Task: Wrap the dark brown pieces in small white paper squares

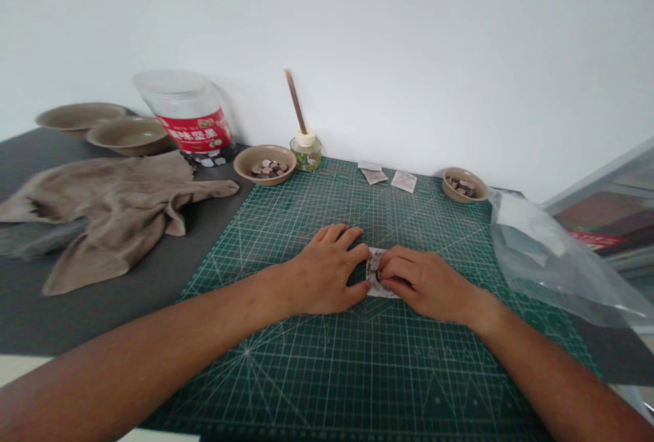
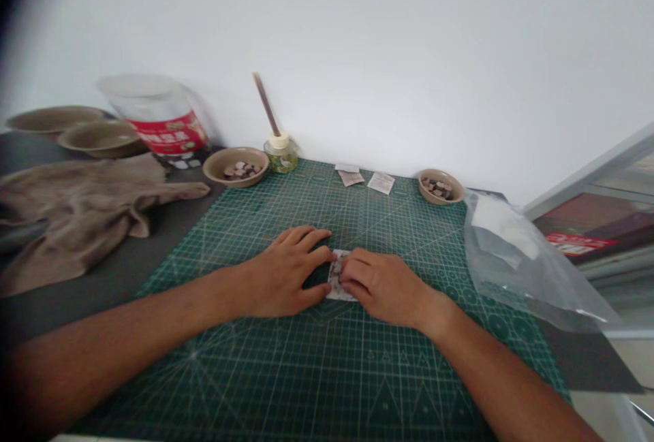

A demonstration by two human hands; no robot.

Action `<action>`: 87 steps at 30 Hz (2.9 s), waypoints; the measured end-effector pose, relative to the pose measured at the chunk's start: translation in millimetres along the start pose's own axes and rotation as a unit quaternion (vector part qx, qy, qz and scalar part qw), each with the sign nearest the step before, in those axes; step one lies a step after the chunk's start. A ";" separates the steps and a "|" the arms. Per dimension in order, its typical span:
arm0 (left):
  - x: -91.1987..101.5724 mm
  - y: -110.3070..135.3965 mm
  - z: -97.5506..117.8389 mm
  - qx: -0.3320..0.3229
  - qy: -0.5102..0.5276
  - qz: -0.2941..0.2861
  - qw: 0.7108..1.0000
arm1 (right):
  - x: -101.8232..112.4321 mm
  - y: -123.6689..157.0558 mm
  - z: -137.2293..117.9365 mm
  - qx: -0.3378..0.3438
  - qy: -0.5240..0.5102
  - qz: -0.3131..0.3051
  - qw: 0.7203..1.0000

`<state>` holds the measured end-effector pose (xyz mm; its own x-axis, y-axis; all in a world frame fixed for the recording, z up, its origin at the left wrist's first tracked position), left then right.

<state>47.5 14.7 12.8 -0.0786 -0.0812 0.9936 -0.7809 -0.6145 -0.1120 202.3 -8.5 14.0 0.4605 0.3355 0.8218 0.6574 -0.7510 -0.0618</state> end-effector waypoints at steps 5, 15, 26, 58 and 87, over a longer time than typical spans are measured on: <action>0.6 0.0 -0.5 0.006 0.009 -0.002 1.000 | 13.0 4.0 12.3 -0.045 0.012 0.028 0.999; -1.9 1.5 -1.5 0.006 0.014 -0.006 1.000 | 7.9 1.6 2.7 -0.034 -0.007 0.017 0.999; -1.4 1.6 -1.5 0.007 0.009 0.000 1.000 | 11.1 1.0 11.8 -0.035 0.003 0.047 0.998; -0.7 2.0 0.0 0.008 0.006 0.000 1.000 | 10.8 5.6 10.3 -0.041 0.001 0.011 0.999; -1.3 1.3 0.0 0.004 0.006 -0.004 1.000 | 10.0 6.5 7.0 -0.039 -0.001 0.000 0.999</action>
<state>46.5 14.0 11.4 -0.0794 -0.0669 0.9946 -0.7768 -0.6211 -0.1038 215.4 -6.0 17.9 0.4628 0.3363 0.8202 0.6081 -0.7937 -0.0177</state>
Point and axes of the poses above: each hand's wrist, its own y-axis away from the middle knuckle, its own x-axis out of the back of the hand, z = x × y, the point moved 6 cm from there along -y, towards the middle knuckle, and after that the axes turned 12 degrees about -y, right-handed, at the moved point
